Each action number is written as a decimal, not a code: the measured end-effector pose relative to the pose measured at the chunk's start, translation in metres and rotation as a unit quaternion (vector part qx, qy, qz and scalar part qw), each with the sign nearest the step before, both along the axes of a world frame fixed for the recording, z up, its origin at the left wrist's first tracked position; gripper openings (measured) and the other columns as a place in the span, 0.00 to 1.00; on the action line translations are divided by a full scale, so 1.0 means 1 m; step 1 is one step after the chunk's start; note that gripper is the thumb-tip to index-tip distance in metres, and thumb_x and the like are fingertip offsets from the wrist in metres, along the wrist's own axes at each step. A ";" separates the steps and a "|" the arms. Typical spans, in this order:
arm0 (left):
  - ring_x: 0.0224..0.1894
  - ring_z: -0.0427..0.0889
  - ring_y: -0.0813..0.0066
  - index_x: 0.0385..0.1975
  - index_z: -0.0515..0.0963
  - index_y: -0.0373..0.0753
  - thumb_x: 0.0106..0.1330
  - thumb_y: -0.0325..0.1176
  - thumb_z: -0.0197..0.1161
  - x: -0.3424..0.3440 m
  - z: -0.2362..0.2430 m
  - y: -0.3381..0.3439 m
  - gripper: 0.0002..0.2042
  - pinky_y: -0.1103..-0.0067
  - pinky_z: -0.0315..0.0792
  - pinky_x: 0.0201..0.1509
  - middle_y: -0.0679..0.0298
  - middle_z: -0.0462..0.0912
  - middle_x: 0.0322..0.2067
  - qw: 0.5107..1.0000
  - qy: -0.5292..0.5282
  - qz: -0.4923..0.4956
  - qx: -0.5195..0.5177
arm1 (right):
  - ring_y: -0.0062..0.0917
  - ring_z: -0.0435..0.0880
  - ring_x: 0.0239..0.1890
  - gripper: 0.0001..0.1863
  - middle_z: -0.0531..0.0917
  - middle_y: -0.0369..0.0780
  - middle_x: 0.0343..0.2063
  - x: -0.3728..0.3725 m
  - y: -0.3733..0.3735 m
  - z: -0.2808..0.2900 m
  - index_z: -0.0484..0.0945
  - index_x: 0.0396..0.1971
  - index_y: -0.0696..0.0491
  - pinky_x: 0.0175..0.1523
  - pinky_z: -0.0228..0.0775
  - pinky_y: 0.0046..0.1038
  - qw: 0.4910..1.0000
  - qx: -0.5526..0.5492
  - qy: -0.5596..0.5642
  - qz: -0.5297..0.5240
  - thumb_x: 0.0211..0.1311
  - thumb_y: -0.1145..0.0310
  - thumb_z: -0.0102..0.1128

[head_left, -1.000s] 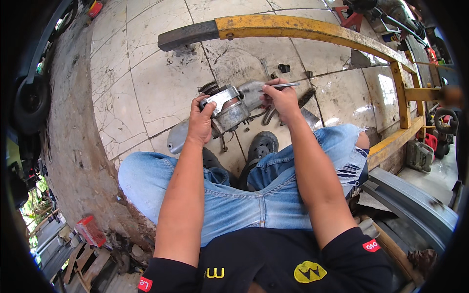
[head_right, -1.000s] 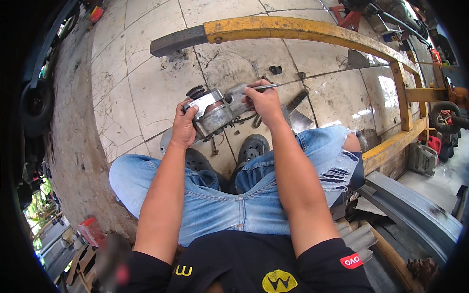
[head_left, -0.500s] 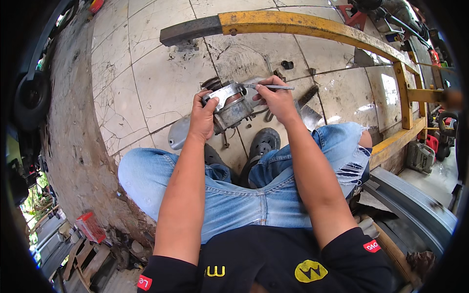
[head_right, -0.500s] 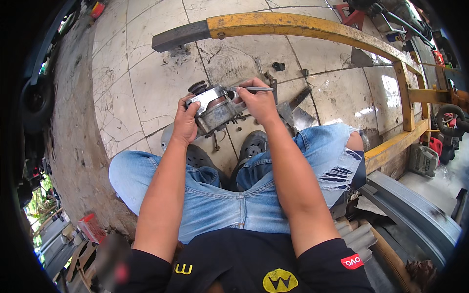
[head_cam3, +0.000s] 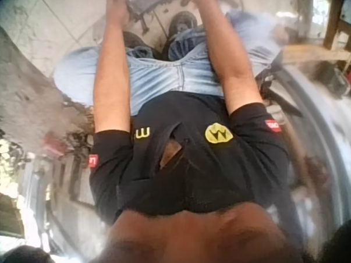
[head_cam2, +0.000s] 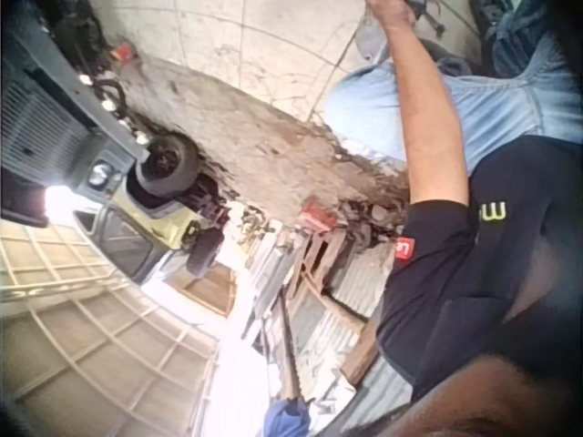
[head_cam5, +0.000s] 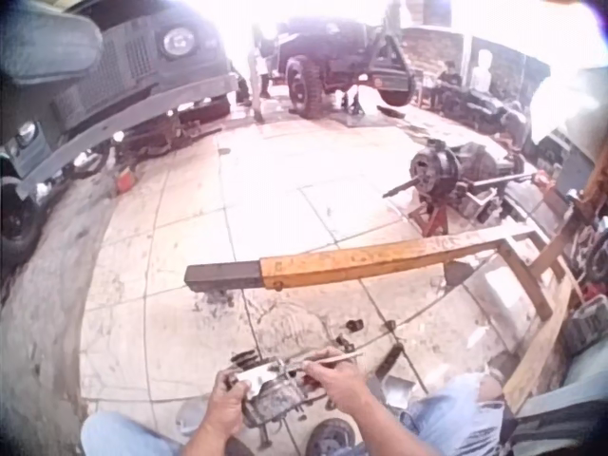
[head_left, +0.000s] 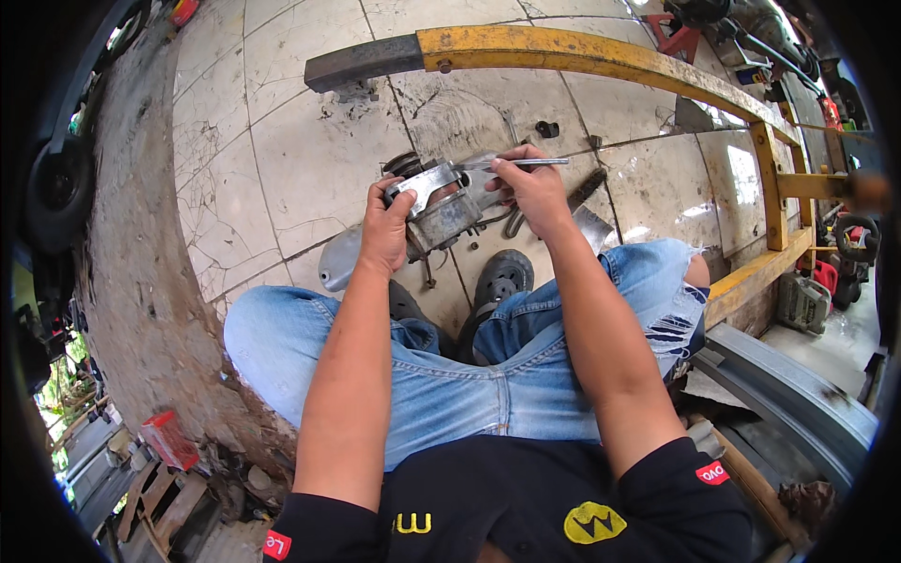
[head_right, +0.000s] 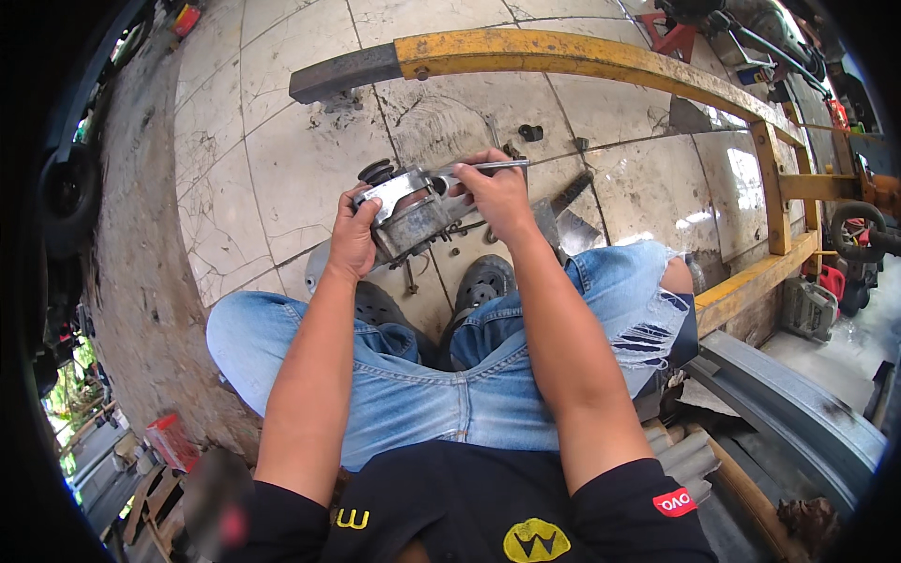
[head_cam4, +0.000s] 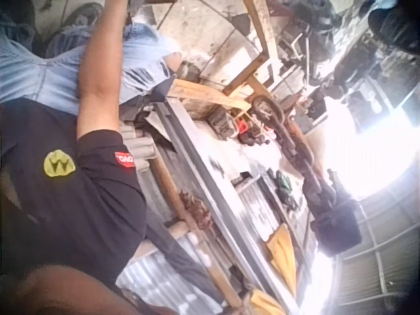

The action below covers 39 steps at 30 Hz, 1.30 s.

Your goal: The person sits on the floor and uses a wrench and a hammer to disassemble a small engine component, removing bolts and separating the casing to expose the internal rotor.

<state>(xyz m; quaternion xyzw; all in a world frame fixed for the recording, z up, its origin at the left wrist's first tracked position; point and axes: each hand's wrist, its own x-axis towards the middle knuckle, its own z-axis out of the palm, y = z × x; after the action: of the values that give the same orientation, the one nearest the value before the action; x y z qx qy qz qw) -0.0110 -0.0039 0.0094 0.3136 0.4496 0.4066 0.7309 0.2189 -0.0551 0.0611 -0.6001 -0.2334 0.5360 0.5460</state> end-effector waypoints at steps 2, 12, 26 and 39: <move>0.54 0.70 0.74 0.51 0.70 0.40 0.63 0.28 0.65 0.001 0.003 -0.001 0.18 0.77 0.66 0.60 0.64 0.69 0.54 1.000 -0.011 -0.008 -0.013 | 0.24 0.85 0.28 0.09 0.83 0.40 0.29 -0.004 -0.004 0.000 0.73 0.36 0.56 0.28 0.73 0.22 0.999 -0.018 0.003 0.031 0.61 0.72 0.63; 0.53 0.71 0.74 0.51 0.70 0.39 0.62 0.28 0.66 0.001 -0.001 -0.003 0.18 0.77 0.66 0.60 0.64 0.69 0.55 1.000 -0.011 0.007 -0.014 | 0.24 0.84 0.25 0.09 0.83 0.41 0.29 -0.004 -0.012 0.003 0.73 0.36 0.58 0.28 0.74 0.24 0.996 -0.039 0.048 0.057 0.58 0.74 0.63; 0.50 0.72 0.75 0.51 0.69 0.40 0.62 0.29 0.66 0.009 0.009 -0.002 0.18 0.77 0.67 0.57 0.62 0.72 0.50 1.000 0.008 0.005 0.003 | 0.28 0.86 0.28 0.09 0.82 0.43 0.29 0.023 -0.024 -0.008 0.72 0.36 0.59 0.30 0.77 0.28 0.998 -0.065 0.009 -0.020 0.58 0.76 0.63; 0.45 0.73 0.76 0.50 0.70 0.41 0.62 0.30 0.67 0.008 0.005 0.003 0.18 0.78 0.70 0.51 0.64 0.75 0.44 1.000 -0.007 0.005 -0.003 | 0.30 0.85 0.31 0.10 0.82 0.43 0.30 0.011 -0.027 0.006 0.73 0.37 0.60 0.40 0.83 0.31 0.998 -0.038 0.050 0.006 0.57 0.76 0.62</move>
<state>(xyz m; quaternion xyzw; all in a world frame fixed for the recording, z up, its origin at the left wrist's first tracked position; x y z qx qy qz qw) -0.0031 -0.0011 0.0144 0.3059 0.4475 0.4110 0.7329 0.2301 -0.0817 0.0675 -0.5917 -0.1891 0.5772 0.5301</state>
